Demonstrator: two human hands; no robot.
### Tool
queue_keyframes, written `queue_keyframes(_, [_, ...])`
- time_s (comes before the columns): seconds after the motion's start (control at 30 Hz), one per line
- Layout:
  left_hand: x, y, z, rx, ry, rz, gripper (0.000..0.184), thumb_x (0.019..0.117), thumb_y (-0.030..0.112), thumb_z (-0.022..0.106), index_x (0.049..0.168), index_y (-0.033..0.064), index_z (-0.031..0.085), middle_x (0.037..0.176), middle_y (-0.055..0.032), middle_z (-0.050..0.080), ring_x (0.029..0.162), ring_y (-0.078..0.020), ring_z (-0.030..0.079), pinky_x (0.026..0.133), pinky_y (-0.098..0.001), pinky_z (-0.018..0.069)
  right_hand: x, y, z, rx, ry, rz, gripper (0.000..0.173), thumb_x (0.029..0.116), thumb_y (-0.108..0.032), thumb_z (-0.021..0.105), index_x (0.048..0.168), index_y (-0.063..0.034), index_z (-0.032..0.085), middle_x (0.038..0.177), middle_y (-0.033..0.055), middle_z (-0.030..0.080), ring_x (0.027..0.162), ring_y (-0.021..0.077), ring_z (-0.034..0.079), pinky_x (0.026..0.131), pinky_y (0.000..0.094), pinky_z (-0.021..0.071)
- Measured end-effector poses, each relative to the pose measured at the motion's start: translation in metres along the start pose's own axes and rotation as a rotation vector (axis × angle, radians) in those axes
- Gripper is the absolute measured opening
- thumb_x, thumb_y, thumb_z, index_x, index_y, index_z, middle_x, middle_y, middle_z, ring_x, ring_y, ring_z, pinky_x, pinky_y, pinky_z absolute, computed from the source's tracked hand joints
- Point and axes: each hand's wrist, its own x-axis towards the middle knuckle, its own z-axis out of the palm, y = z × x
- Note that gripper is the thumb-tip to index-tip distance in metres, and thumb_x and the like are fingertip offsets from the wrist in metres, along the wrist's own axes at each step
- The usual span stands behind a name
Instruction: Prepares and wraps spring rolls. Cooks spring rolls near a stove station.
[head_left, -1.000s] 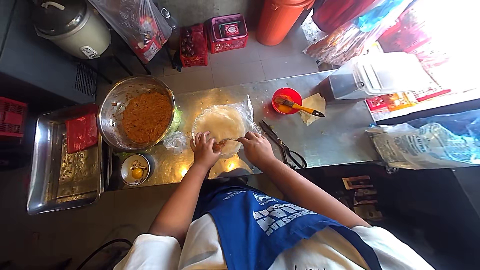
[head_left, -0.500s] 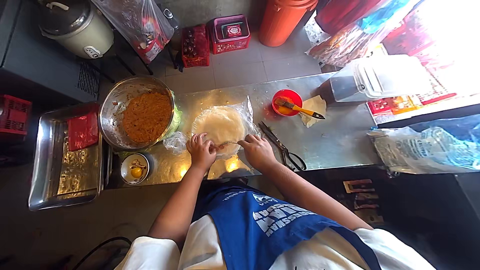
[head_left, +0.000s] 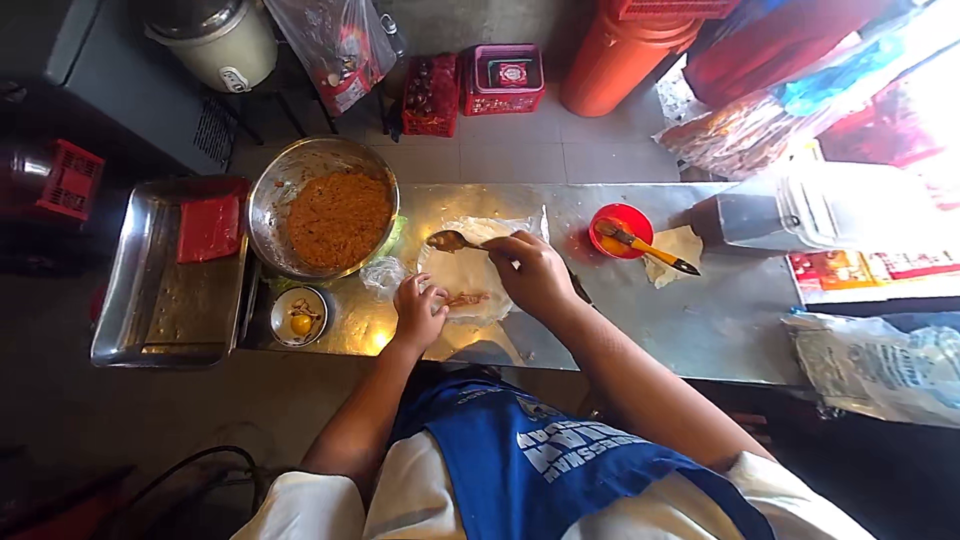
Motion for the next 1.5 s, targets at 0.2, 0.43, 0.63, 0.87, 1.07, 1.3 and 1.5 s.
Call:
queue_keyframes(0.2, [-0.013, -0.012, -0.021, -0.095, -0.004, 0.026, 0.031, 0.0884, 0.026, 0.073, 0.119, 0.0205, 0.074, 0.15, -0.012, 0.051, 0.146, -0.0327, 0.037, 0.119, -0.0534, 0.0311, 0.081, -0.077, 0.04, -0.395, -0.141, -0.388, 0.029, 0.0946, -0.001, 0.057, 0.112, -0.0142, 0.076, 0.102, 0.0132, 0.068, 0.103, 0.0343, 0.064, 0.088, 0.0536, 0.0509])
queue_keyframes(0.43, [-0.03, -0.02, -0.035, -0.171, -0.051, 0.083, 0.032, 0.0914, 0.028, 0.07, 0.122, 0.0196, 0.073, 0.15, -0.0132, 0.05, 0.147, -0.0316, 0.035, 0.121, -0.0492, 0.0281, 0.14, -0.112, 0.093, -0.721, -0.368, -0.473, 0.021, 0.0922, 0.006, 0.059, 0.105, -0.0025, 0.073, 0.112, 0.0204, 0.065, 0.114, 0.0385, 0.059, 0.091, 0.0538, 0.0474])
queue_keyframes(0.63, [-0.038, -0.025, -0.042, -0.214, -0.045, 0.078, 0.032, 0.092, 0.026, 0.07, 0.123, 0.0208, 0.073, 0.15, -0.0129, 0.051, 0.147, -0.0313, 0.035, 0.122, -0.0487, 0.0276, 0.139, -0.127, 0.081, -0.764, -0.467, -0.407, 0.019, 0.0896, -0.006, 0.063, 0.102, -0.0091, 0.077, 0.113, 0.0151, 0.07, 0.111, 0.0347, 0.062, 0.092, 0.0561, 0.043])
queue_keyframes(0.87, [-0.036, -0.019, -0.039, -0.198, -0.053, 0.073, 0.031, 0.0925, 0.025, 0.069, 0.122, 0.0185, 0.073, 0.149, -0.0138, 0.051, 0.146, -0.0314, 0.036, 0.122, -0.046, 0.0279, 0.135, -0.124, 0.044, -0.496, -0.52, -0.257, 0.026, 0.0968, -0.014, 0.056, 0.104, -0.0222, 0.079, 0.107, 0.0065, 0.073, 0.109, 0.028, 0.064, 0.098, 0.0574, 0.0408])
queue_keyframes(1.07, [-0.032, -0.009, -0.034, -0.206, -0.027, 0.046, 0.028, 0.0925, 0.023, 0.069, 0.118, 0.0136, 0.074, 0.147, -0.0155, 0.053, 0.144, -0.0326, 0.039, 0.121, -0.045, 0.0307, 0.095, -0.069, 0.004, -0.11, -0.397, -0.137, 0.022, 0.1002, -0.01, 0.059, 0.103, -0.0184, 0.079, 0.1, 0.0054, 0.072, 0.1, 0.0256, 0.067, 0.097, 0.0623, 0.0449])
queue_keyframes(1.3, [-0.018, 0.008, -0.018, -0.143, -0.057, 0.029, 0.029, 0.0936, 0.026, 0.068, 0.118, 0.0111, 0.072, 0.141, -0.0162, 0.057, 0.138, -0.0348, 0.045, 0.116, -0.0479, 0.0358, -0.029, 0.031, -0.014, -0.131, -0.234, 0.17, 0.029, 0.1039, -0.017, 0.05, 0.115, -0.0154, 0.077, 0.106, 0.0088, 0.073, 0.104, 0.0256, 0.067, 0.105, 0.0558, 0.044])
queue_keyframes(1.5, [0.011, 0.049, 0.012, -0.038, -0.08, 0.039, 0.036, 0.0881, 0.03, 0.073, 0.119, 0.0111, 0.071, 0.139, -0.0162, 0.058, 0.136, -0.035, 0.048, 0.115, -0.0516, 0.0363, -0.092, 0.104, 0.032, -0.216, -0.111, 0.248, 0.034, 0.101, -0.01, 0.047, 0.118, -0.0168, 0.076, 0.114, 0.0147, 0.071, 0.114, 0.033, 0.065, 0.107, 0.0584, 0.0411])
